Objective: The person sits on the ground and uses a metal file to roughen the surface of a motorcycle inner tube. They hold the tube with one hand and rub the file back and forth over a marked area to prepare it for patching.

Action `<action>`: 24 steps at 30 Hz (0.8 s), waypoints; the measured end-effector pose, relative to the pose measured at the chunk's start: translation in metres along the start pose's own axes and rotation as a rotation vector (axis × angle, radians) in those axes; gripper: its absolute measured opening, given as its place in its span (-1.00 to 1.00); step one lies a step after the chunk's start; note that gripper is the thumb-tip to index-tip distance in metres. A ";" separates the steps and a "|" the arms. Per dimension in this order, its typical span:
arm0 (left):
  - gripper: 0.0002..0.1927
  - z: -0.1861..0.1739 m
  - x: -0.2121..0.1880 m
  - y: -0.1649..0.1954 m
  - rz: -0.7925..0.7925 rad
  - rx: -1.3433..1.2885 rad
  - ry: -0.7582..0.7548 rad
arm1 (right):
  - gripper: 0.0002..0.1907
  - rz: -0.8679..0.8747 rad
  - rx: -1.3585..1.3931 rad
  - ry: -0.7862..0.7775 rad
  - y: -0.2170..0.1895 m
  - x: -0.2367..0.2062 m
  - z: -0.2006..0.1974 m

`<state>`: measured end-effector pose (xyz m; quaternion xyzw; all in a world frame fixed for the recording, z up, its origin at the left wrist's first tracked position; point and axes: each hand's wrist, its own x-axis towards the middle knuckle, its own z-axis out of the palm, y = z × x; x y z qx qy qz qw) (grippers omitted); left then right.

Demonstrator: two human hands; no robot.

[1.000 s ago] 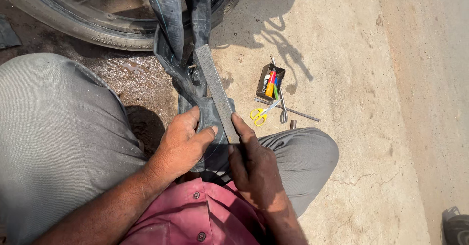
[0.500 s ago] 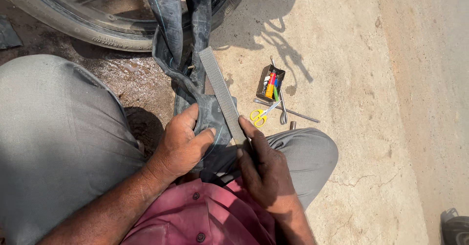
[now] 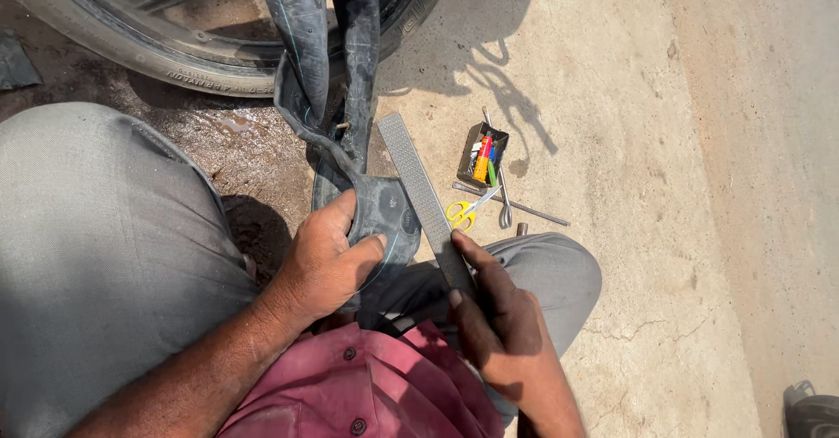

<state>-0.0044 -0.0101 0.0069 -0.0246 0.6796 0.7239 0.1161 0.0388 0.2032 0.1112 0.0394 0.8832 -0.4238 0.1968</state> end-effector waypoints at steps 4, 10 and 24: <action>-0.52 -0.001 -0.005 -0.002 0.090 0.035 -0.038 | -0.31 0.219 -0.091 -0.085 -0.010 -0.024 -0.008; -0.65 0.005 -0.002 -0.002 -0.005 0.078 -0.012 | -0.39 -0.107 -0.101 0.014 -0.015 0.018 0.023; -0.57 0.003 0.001 -0.003 0.006 -0.285 -0.098 | -0.38 -0.024 0.094 -0.003 -0.004 0.010 0.014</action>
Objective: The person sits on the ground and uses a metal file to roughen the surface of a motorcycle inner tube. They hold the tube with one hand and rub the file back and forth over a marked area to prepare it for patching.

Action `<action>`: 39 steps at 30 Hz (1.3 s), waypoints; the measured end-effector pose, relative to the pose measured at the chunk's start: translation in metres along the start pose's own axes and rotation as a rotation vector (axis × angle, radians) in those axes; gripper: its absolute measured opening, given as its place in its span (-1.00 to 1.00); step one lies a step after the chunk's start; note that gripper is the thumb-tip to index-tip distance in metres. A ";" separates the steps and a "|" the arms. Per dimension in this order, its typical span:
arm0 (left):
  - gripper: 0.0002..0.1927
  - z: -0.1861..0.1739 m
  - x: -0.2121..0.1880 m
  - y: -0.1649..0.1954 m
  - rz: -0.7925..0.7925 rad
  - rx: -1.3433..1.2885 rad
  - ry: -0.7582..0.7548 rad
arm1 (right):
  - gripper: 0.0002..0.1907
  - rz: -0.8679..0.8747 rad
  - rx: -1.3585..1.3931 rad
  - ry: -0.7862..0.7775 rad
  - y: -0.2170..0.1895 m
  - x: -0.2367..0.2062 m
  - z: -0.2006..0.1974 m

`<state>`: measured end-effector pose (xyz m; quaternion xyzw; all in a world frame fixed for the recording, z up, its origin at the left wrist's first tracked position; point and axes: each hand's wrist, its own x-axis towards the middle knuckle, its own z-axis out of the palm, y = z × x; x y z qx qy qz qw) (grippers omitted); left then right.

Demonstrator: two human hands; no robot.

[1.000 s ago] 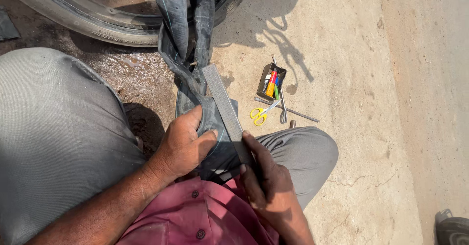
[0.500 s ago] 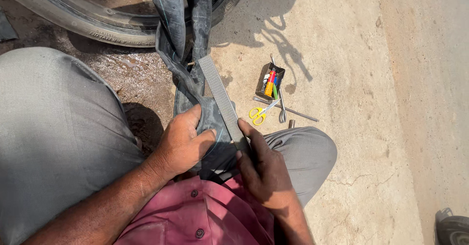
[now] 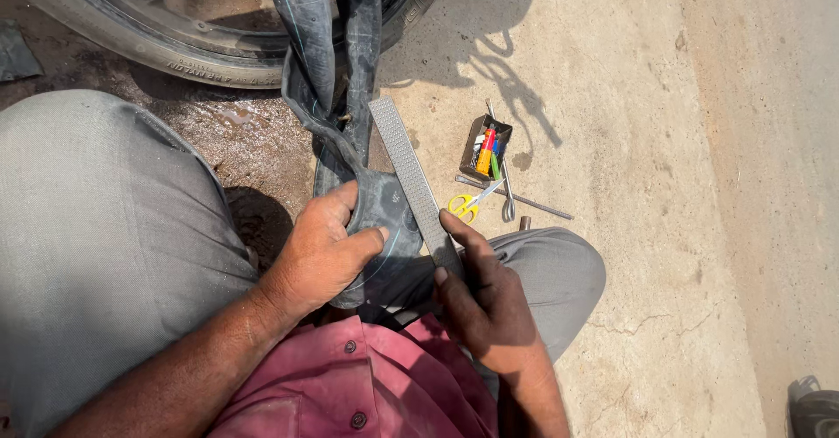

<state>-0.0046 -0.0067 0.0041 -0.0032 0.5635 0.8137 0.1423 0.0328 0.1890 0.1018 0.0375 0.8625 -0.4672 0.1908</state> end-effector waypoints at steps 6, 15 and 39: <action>-0.57 -0.006 -0.002 0.001 0.038 0.010 -0.044 | -0.29 0.328 -0.015 -0.012 -0.013 -0.030 -0.030; -0.65 -0.009 -0.003 0.026 -0.058 0.099 -0.070 | -0.34 -0.034 0.288 0.094 0.034 0.020 -0.004; -0.26 -0.026 -0.091 0.171 0.458 0.629 -0.263 | -0.61 -0.427 0.635 -0.907 -0.088 0.108 0.032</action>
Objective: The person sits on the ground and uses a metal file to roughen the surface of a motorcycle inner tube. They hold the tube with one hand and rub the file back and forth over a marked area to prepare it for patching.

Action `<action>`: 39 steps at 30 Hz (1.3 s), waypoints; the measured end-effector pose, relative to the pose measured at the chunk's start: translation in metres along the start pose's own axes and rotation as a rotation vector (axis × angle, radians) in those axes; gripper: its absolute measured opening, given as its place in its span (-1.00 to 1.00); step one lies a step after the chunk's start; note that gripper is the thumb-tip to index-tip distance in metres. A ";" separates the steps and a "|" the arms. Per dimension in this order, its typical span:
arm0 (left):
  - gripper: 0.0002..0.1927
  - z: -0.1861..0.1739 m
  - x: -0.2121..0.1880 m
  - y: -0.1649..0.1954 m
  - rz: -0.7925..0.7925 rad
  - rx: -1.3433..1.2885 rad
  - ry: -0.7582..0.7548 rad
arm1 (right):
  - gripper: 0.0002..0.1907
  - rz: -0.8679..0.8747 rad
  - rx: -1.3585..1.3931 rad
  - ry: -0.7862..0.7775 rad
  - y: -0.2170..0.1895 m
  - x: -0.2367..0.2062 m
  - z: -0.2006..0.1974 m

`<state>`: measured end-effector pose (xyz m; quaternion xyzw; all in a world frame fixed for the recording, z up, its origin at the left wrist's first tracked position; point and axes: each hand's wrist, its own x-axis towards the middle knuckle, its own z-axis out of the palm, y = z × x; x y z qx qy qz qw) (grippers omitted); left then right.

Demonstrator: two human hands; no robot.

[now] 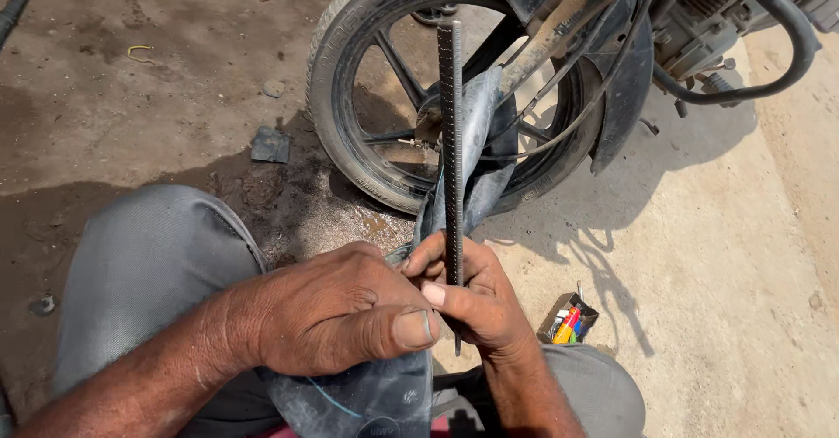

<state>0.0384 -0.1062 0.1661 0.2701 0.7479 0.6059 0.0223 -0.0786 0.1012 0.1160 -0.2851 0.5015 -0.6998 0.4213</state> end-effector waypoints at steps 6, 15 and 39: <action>-0.17 -0.012 -0.009 0.005 -0.089 0.074 0.128 | -0.50 0.016 0.067 -0.020 -0.011 -0.021 -0.012; -0.24 -0.026 -0.006 -0.062 -0.169 -0.051 0.558 | -0.61 -0.050 0.073 0.089 -0.008 -0.004 0.011; -0.20 -0.038 -0.070 -0.017 0.000 -0.560 1.038 | -0.62 -0.111 -0.032 0.184 -0.006 0.054 0.073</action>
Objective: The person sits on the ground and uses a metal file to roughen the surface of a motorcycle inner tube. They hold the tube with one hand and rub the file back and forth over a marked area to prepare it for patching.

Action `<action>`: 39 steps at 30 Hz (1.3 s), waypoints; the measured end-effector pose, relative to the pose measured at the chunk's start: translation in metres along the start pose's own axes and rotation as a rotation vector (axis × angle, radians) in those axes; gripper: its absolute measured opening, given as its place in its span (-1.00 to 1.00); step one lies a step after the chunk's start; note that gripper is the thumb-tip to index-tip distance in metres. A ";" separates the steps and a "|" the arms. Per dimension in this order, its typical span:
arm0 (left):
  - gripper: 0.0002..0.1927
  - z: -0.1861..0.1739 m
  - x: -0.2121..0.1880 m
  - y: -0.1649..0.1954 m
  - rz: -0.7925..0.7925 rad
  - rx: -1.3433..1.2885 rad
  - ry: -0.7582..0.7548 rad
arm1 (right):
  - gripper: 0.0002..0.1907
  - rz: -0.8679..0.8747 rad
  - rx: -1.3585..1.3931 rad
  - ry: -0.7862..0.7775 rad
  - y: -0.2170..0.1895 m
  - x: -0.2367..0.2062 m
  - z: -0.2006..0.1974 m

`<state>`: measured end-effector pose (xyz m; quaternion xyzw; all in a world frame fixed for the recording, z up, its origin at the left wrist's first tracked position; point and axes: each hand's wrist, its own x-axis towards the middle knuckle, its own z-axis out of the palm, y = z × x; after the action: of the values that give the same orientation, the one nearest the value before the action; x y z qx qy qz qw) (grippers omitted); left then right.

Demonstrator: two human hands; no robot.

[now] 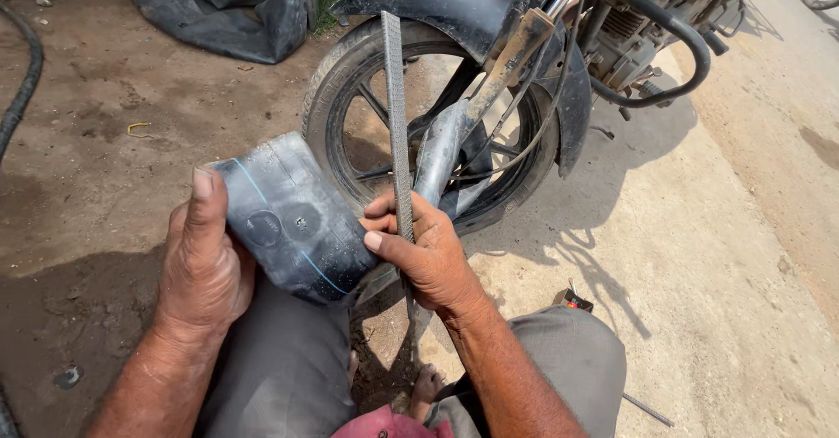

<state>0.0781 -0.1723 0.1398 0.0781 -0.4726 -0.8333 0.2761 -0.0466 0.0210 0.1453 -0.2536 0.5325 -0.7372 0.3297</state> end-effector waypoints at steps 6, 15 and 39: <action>-0.27 -0.018 -0.052 -0.026 -0.288 -0.223 0.132 | -0.64 0.170 -0.172 -0.101 0.018 -0.003 -0.014; -0.26 0.007 -0.063 -0.081 -0.413 -0.090 0.093 | -0.60 0.319 -0.131 0.077 0.047 -0.006 -0.056; -0.65 -0.003 -0.043 -0.146 -0.583 -0.358 -0.103 | -0.55 0.326 -0.147 0.321 0.047 -0.008 -0.087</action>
<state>0.0587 -0.0929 0.0108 0.1180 -0.2902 -0.9496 0.0116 -0.0944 0.0710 0.0732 -0.0671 0.6642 -0.6644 0.3361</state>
